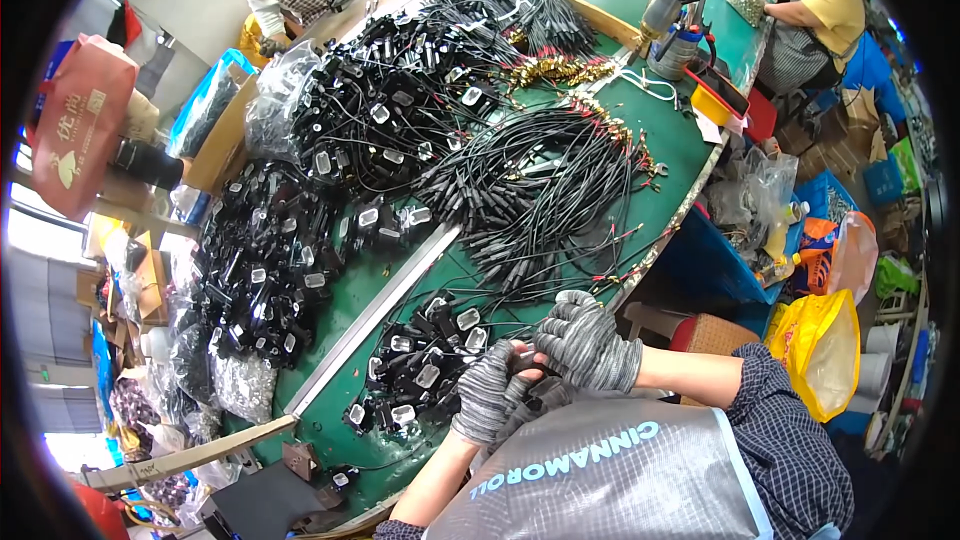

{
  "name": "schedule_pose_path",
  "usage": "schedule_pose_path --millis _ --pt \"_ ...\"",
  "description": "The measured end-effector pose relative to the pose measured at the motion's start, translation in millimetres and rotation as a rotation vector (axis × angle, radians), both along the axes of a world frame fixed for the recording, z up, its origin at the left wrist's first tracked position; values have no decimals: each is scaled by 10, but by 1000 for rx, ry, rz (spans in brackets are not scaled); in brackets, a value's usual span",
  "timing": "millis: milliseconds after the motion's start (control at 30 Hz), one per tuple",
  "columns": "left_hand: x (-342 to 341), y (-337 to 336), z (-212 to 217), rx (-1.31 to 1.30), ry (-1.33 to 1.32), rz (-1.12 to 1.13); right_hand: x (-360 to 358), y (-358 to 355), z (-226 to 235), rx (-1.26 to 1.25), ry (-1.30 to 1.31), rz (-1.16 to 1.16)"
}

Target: Assembling and processing wire harnesses by attaching connectors and tape at a factory workstation.

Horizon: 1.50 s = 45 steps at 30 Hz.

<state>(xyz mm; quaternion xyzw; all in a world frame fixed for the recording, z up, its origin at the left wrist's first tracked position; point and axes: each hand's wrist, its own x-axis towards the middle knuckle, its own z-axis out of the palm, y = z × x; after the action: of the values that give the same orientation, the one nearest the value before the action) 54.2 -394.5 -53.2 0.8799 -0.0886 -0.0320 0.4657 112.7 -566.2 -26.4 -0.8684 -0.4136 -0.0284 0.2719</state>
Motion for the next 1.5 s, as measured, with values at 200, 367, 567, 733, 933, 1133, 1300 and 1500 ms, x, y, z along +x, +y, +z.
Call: schedule_pose_path --millis 200,367,567,733,933,1133,1300,1500 --pt "232 -109 -44 24 -62 -40 177 -230 29 -162 82 -32" --pt "555 44 -321 123 -31 50 408 -830 -212 -28 318 -190" --pt "901 -107 -603 412 266 -103 844 -860 -583 -413 362 -81" --pt "934 -35 -895 584 410 -135 1762 -184 -673 -223 90 -150" --pt "1489 481 -378 543 222 42 2533 649 -1013 -252 -145 -264" --pt "2478 1252 -804 973 20 163 2715 764 -1172 -208 -228 -220" --pt "2805 1233 -695 1207 361 -215 2697 204 -630 456 180 -349" --pt "2787 1205 -578 1122 517 -240 2393 -812 -123 1010 373 -457"
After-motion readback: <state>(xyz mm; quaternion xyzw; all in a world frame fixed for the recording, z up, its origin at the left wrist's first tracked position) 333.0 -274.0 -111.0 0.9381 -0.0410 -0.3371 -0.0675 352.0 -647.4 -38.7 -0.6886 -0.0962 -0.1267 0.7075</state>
